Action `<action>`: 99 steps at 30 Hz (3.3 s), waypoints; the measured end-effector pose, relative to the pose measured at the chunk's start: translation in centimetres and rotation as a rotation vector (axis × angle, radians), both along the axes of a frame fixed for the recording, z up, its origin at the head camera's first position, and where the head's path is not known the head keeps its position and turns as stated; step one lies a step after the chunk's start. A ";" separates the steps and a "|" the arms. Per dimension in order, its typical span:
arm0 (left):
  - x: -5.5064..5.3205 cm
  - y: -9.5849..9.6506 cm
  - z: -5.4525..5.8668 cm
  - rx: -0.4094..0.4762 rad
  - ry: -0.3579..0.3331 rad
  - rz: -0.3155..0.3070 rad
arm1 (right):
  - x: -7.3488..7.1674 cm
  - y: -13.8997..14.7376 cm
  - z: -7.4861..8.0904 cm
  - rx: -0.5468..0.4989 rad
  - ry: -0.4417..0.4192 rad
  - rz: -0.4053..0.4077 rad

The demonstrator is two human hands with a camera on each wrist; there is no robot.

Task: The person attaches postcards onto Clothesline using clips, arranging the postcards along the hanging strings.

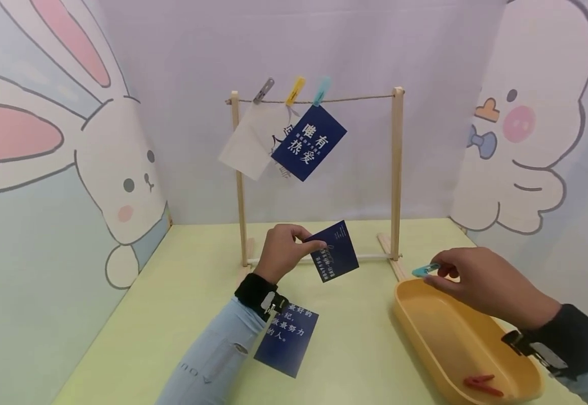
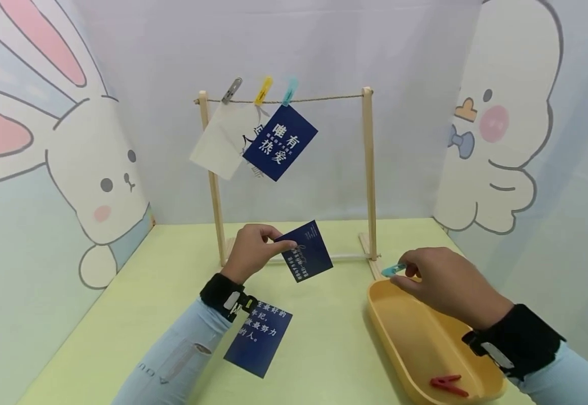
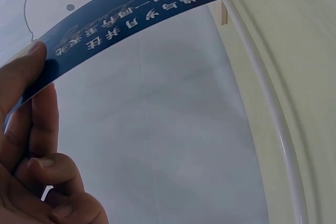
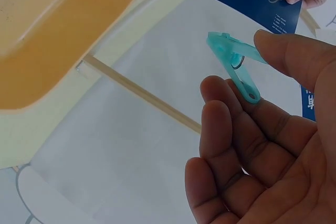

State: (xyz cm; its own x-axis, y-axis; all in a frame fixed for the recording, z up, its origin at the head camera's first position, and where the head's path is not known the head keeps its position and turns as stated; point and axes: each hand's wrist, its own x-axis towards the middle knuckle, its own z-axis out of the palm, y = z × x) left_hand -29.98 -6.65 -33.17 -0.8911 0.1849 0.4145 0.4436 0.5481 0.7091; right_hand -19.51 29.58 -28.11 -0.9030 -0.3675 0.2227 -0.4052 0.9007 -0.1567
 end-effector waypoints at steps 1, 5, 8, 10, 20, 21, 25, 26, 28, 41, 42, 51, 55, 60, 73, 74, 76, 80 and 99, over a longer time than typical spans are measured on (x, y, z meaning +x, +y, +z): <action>0.0 0.1 0.0 0.000 0.001 -0.004 | 0.0 0.1 0.0 0.002 0.000 -0.002; -0.1 0.2 0.2 0.009 0.011 -0.003 | -0.1 0.2 0.0 0.006 -0.003 -0.004; -0.1 0.4 0.7 0.011 0.022 0.009 | -0.3 0.1 0.1 0.006 -0.007 -0.004; -0.2 0.5 1.0 0.009 0.028 0.016 | -0.3 0.1 0.2 0.010 -0.007 -0.006; -0.6 1.1 2.5 0.022 0.065 0.013 | -0.7 -0.7 1.4 0.025 0.078 0.030; -0.7 1.1 2.7 0.022 0.072 0.014 | -0.8 -0.7 1.6 0.027 0.084 0.035; -0.9 1.2 3.3 0.012 0.088 0.017 | -1.0 -1.0 2.3 0.030 0.074 0.034; -0.9 1.2 3.4 0.009 0.091 0.018 | -1.0 -1.1 2.4 0.032 0.071 0.032; -0.9 1.3 3.7 0.007 0.095 0.020 | -1.1 -1.2 2.6 0.036 0.066 0.031; -1.1 1.4 5.5 0.037 0.122 0.017 | -1.9 -2.1 4.2 0.064 0.159 0.079; -1.1 1.4 5.6 0.040 0.127 0.018 | -2.0 -2.2 4.4 0.070 0.164 0.082; -1.3 1.2 6.5 0.037 0.165 0.035 | -2.1 -2.9 6.0 0.104 0.186 0.087; -1.5 1.3 6.7 0.024 0.169 0.051 | -2.1 -3.1 6.4 0.112 0.201 0.098; -1.6 1.2 6.6 0.031 0.183 0.078 | -2.5 -3.5 7.1 0.114 0.201 0.131; -2.1 1.4 8.0 0.033 0.202 0.100 | -3.3 -4.2 9.0 0.146 0.251 0.178; -2.2 1.4 8.1 0.035 0.208 0.094 | -3.4 -4.2 9.2 0.146 0.250 0.178; -2.2 1.5 8.3 0.033 0.223 0.084 | -3.5 -4.4 9.4 0.144 0.251 0.177; -2.5 1.5 8.6 0.039 0.247 0.080 | -3.7 -4.7 9.8 0.144 0.249 0.174; -2.7 1.6 10.5 0.104 0.193 0.092 | -4.6 -5.3 11.9 0.133 0.243 0.132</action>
State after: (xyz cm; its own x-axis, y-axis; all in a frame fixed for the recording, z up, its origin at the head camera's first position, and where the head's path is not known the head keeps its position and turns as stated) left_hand -32.71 -5.02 -22.63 -0.8048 0.0540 0.5911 0.5276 0.5213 0.6707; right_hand -24.10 24.28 -16.19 -0.7716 -0.5183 0.3688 -0.5310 0.8440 0.0752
